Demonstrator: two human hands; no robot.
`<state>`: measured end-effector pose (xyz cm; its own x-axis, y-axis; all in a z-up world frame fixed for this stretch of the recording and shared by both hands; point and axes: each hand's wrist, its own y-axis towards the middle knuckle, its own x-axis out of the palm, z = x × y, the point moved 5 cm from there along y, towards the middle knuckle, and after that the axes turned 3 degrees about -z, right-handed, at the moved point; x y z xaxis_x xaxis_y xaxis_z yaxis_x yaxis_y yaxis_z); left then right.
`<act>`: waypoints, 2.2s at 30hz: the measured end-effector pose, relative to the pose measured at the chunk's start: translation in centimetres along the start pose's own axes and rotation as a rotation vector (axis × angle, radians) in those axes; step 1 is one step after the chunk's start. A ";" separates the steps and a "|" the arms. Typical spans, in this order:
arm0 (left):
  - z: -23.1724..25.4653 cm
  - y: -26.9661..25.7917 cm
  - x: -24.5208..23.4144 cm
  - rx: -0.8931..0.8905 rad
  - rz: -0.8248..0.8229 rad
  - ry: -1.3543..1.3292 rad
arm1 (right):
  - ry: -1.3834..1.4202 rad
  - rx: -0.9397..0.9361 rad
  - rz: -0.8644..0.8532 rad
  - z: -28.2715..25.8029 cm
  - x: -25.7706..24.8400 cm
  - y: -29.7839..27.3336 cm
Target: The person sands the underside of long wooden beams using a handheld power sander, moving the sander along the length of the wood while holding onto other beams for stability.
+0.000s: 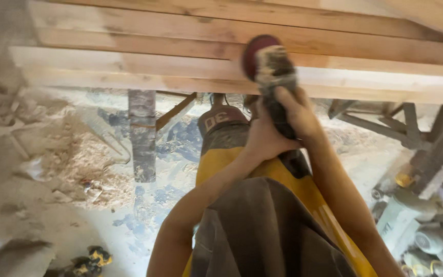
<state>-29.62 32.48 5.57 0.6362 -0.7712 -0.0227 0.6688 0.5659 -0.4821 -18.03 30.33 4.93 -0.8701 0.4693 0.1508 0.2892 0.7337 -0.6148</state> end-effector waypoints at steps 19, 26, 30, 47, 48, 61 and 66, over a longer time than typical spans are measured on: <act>-0.1 0.4 7.8 -0.104 -0.287 -0.062 | -0.196 0.139 0.181 1.5 -8.2 -4.3; -0.1 3.2 13.2 -0.112 -0.451 0.137 | -0.009 0.095 0.396 3.0 -14.4 -6.2; -0.4 3.7 12.6 -0.168 -0.539 0.236 | 0.137 -0.017 0.391 3.3 -14.0 -5.4; 0.9 -0.2 -0.5 -0.057 -0.053 -0.150 | -0.601 0.028 0.008 -2.1 0.6 0.3; 1.0 -0.1 0.0 -0.045 -0.049 -0.164 | -0.612 0.032 0.018 -2.1 0.0 0.1; 1.4 3.1 13.2 0.008 -0.277 -0.021 | -0.170 0.056 0.210 0.5 -14.2 -5.0; 1.8 3.8 19.3 0.005 -0.295 -0.084 | -0.240 0.108 0.245 0.8 -20.1 -6.8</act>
<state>-14.13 20.31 4.92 0.4441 -0.8756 0.1902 0.8312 0.3233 -0.4524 -2.81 15.51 5.48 -0.8530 0.4862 -0.1896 0.4679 0.5517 -0.6904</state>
